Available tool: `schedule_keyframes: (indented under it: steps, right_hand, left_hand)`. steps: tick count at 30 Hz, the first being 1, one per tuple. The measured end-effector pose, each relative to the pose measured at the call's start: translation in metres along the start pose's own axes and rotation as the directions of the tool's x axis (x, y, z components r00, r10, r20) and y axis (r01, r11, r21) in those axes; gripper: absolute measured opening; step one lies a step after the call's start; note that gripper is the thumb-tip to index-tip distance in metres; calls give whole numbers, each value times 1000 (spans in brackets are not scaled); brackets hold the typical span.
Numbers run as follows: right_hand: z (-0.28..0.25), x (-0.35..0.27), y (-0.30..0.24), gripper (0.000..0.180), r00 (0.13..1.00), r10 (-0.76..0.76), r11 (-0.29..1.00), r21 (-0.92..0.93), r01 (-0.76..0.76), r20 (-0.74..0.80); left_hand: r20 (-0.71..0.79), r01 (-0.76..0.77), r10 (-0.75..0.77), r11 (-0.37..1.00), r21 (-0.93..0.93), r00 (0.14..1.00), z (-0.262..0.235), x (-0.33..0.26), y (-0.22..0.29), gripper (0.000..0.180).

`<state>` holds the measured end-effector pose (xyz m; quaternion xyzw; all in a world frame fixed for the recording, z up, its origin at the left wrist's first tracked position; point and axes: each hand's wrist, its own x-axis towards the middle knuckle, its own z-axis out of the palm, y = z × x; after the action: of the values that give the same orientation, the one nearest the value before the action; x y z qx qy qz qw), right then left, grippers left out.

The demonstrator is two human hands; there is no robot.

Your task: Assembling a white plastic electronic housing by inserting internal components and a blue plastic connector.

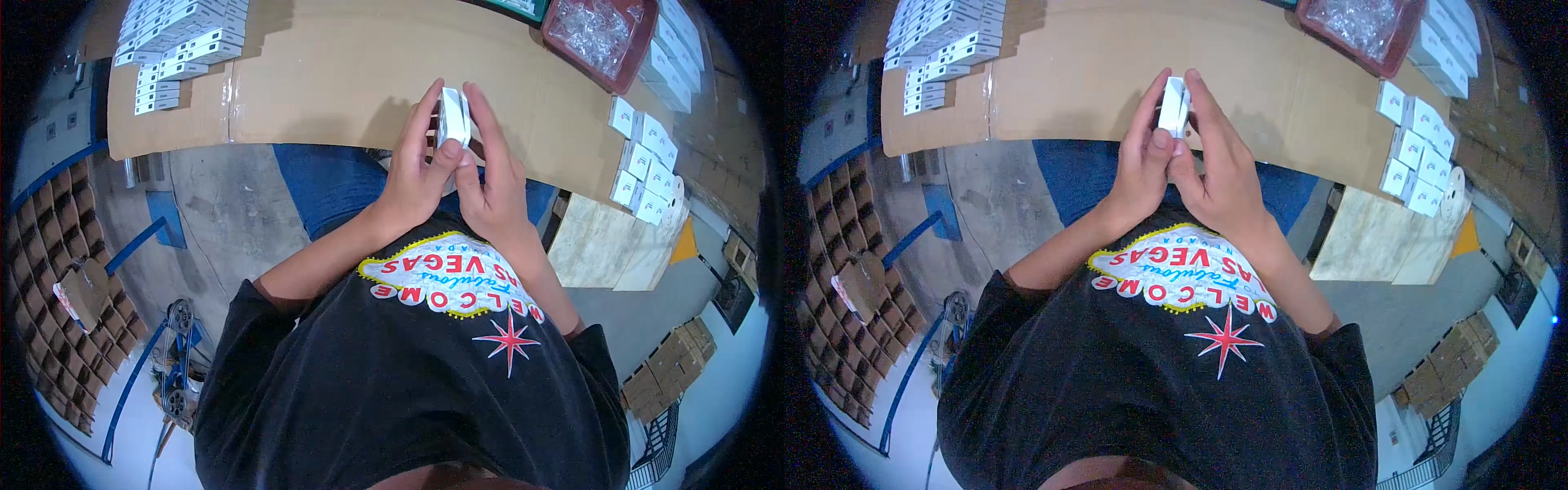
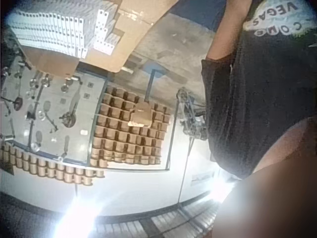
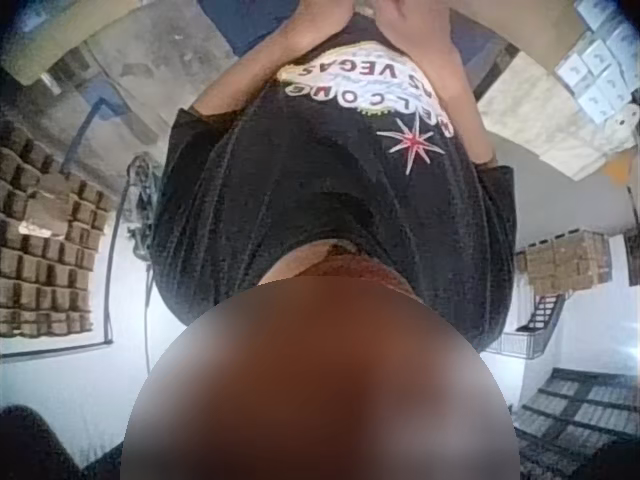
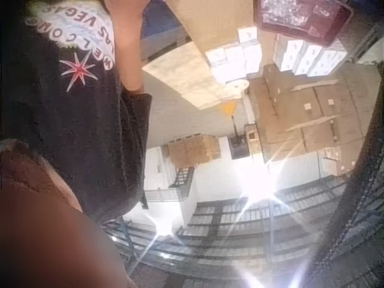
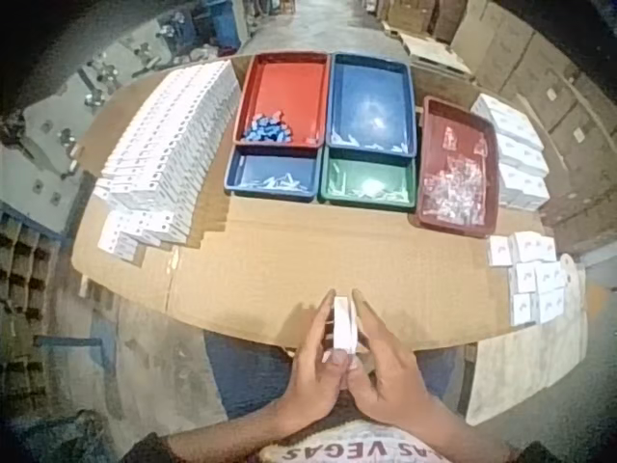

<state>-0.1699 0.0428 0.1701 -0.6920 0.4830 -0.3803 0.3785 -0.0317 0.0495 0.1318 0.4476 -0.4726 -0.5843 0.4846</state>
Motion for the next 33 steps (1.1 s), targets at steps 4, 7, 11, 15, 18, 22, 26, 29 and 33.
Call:
schedule_keyframes:
  steps: [4,7,11,15,18,22,26,29,33]
  right_hand:
    - [1,-3,8,58,996,-85,978,-191,88,22]
    - [5,-4,6,53,997,-76,982,-175,74,-4]
    - [9,-5,10,50,997,-78,973,-218,72,-19]
    - [12,-6,9,46,996,-74,969,-240,62,-41]
    - [13,-8,10,45,996,-75,966,-249,61,-46]
    - [13,-9,7,47,998,-44,967,-251,33,-36]
    - [11,-6,4,50,997,-73,968,-241,62,-39]
    - [7,-5,2,50,995,92,996,5,-92,-21]
    - [2,-10,7,53,991,132,991,-22,-133,-17]
  left_hand:
    - [-12,42,-42,999,25,999,1,-2,-9,75]
    - [-29,-13,15,998,67,999,2,-2,-11,73]
    - [-36,-19,24,991,131,999,4,-2,-10,70]
    - [-53,23,-18,996,85,998,6,-7,-15,72]
    - [-54,66,-63,996,56,997,7,-9,-13,76]
    - [-48,96,-94,994,52,994,7,-11,-10,73]
    - [-118,12,0,995,97,993,6,-4,-6,61]
    - [-139,184,-208,968,-168,968,0,6,7,64]
    - [-137,295,-319,941,-168,938,-4,16,13,75]
